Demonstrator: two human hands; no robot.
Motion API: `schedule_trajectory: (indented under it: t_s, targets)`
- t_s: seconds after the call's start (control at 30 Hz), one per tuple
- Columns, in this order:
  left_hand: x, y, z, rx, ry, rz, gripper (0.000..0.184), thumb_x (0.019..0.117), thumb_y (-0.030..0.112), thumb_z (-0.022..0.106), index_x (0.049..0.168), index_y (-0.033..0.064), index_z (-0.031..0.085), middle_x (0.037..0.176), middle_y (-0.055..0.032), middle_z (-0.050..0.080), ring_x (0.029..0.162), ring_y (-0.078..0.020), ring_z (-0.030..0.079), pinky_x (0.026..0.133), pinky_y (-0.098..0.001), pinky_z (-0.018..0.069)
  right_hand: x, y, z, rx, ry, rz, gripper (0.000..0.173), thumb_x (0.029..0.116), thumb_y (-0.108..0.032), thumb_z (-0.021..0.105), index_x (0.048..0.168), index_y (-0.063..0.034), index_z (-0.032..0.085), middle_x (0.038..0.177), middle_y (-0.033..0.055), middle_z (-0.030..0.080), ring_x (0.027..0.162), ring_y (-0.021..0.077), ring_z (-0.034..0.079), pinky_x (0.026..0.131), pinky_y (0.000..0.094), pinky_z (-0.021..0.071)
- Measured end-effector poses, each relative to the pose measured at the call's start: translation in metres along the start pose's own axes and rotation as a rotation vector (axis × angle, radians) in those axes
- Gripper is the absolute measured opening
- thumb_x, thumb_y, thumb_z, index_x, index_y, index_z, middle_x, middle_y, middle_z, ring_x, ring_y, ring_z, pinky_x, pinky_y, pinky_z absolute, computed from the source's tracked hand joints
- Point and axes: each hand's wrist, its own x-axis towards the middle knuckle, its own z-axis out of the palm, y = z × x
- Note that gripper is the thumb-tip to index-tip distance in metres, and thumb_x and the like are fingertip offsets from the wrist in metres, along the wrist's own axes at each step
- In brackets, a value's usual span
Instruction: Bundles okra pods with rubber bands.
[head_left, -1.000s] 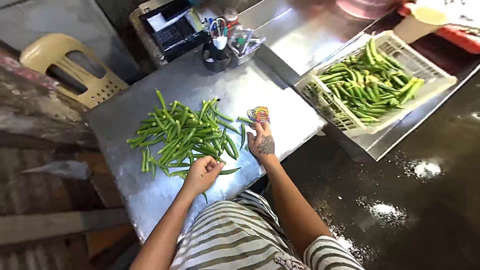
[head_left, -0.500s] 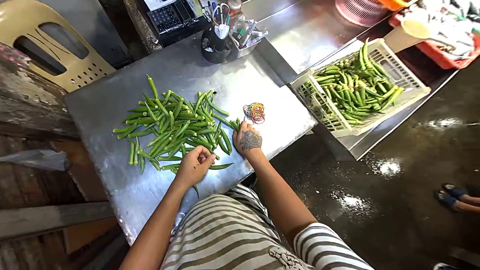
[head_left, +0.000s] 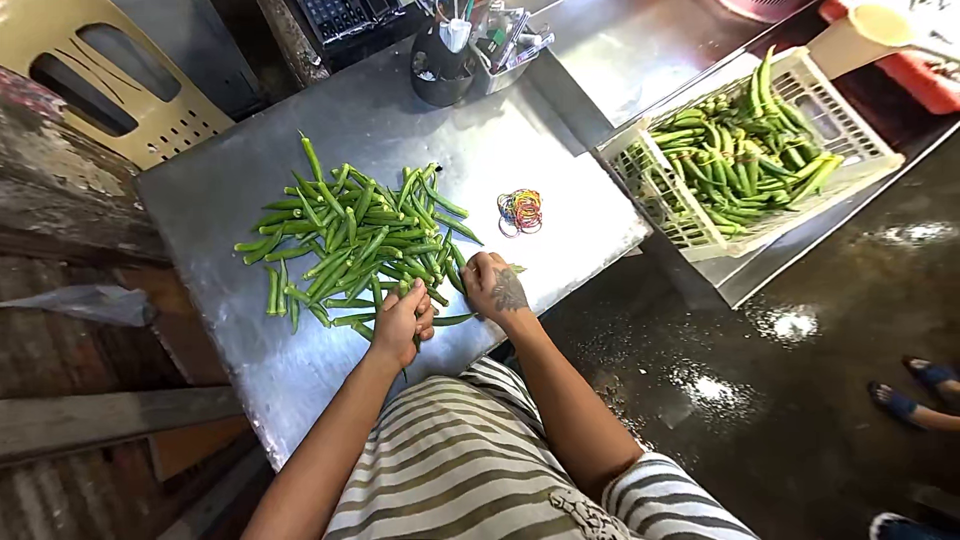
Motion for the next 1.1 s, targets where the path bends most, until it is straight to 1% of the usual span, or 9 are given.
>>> schedule_trajectory:
  t_s: [0.1,0.27,0.33,0.43,0.5,0.7,0.87,1.0,1.1]
  targets:
    - [-0.003,-0.001,-0.009,0.105,-0.063,0.056,0.024,0.1121,0.025,0.041,0.095,0.01,0.049,0.062,0.0019,0.041,0.044,-0.0082,0.037,0.041,-0.0216,0.039,0.009,0.009,0.011,-0.138,-0.05,0.086,0.034,0.0983,-0.033,0.06,0.116,-0.0055,0.065,0.117,0.0187,0.064,0.111,0.0359,0.064,0.091,0.0545,0.0541]
    - [-0.011,0.0,-0.037,0.3,-0.013,0.198,0.022,0.1094,0.023,0.047,0.097,0.0068,0.055,0.059,0.0032,0.039,0.044,-0.0094,0.039,0.044,-0.0253,0.0426,0.006,-0.004,0.008,-0.115,0.026,0.091,0.037,0.0957,-0.033,0.059,0.115,-0.0017,0.064,0.117,0.0218,0.065,0.109,0.0375,0.066,0.09,0.0586,0.0537]
    - [-0.011,0.001,-0.058,0.513,0.101,0.35,0.023,0.1064,0.025,0.053,0.102,0.0046,0.063,0.065,0.0006,0.05,0.05,-0.0103,0.049,0.048,-0.0275,0.0477,0.009,-0.006,0.002,-0.137,-0.002,0.11,0.038,0.0971,-0.034,0.06,0.116,-0.0008,0.063,0.118,0.0234,0.065,0.11,0.0391,0.066,0.092,0.0606,0.0522]
    - [-0.015,0.009,-0.096,0.732,0.321,0.566,0.024,0.1027,0.024,0.059,0.107,0.0029,0.07,0.083,-0.0041,0.068,0.072,-0.0112,0.064,0.07,-0.0333,0.0566,0.014,-0.01,-0.008,-0.154,-0.012,0.082,0.042,0.0985,-0.037,0.063,0.115,0.0005,0.064,0.111,0.0238,0.068,0.107,0.0404,0.066,0.091,0.0616,0.0513]
    - [-0.02,0.018,-0.123,0.75,0.469,0.642,0.021,0.1005,0.023,0.063,0.107,0.0042,0.071,0.086,-0.0044,0.07,0.076,-0.0117,0.066,0.074,-0.0356,0.0574,0.017,-0.021,-0.012,-0.159,0.054,0.005,0.04,0.0977,-0.036,0.064,0.113,0.0006,0.066,0.106,0.0221,0.069,0.101,0.0395,0.067,0.088,0.0611,0.0523]
    - [-0.039,0.044,-0.188,0.708,0.712,0.586,0.017,0.0989,0.025,0.067,0.109,0.0112,0.07,0.081,-0.0015,0.067,0.069,-0.0123,0.062,0.066,-0.0366,0.0541,0.032,-0.092,-0.013,-0.137,0.116,-0.227,0.034,0.0951,-0.034,0.07,0.107,-0.0024,0.067,0.101,0.0187,0.068,0.094,0.0375,0.068,0.082,0.0608,0.0541]
    - [-0.036,0.049,-0.207,0.771,0.712,0.529,0.021,0.0984,0.028,0.068,0.114,0.0146,0.07,0.09,-0.0019,0.069,0.078,-0.0145,0.065,0.074,-0.0416,0.0565,0.095,-0.159,0.003,-0.267,0.085,-0.5,0.029,0.098,-0.03,0.064,0.117,-0.0089,0.07,0.12,0.018,0.066,0.118,0.0391,0.061,0.097,0.0595,0.051]
    - [-0.035,0.057,-0.216,0.831,0.676,0.533,0.025,0.0987,0.029,0.067,0.117,0.0133,0.07,0.1,-0.006,0.069,0.088,-0.0178,0.065,0.081,-0.0428,0.0555,0.151,-0.205,0.003,-0.526,-0.244,-0.41,0.051,0.085,-0.015,0.069,0.134,-0.026,0.064,0.144,0.0137,0.055,0.134,0.0441,0.045,0.093,0.0693,0.0431]
    - [-0.038,0.064,-0.223,0.823,0.648,0.587,0.022,0.098,0.024,0.067,0.114,0.0097,0.07,0.095,-0.0057,0.069,0.083,-0.0147,0.065,0.078,-0.0382,0.0555,0.146,-0.208,0.007,-0.717,-0.267,-0.35,0.049,0.0807,-0.02,0.079,0.128,-0.0297,0.069,0.137,0.0134,0.06,0.129,0.0441,0.051,0.091,0.0692,0.0447]
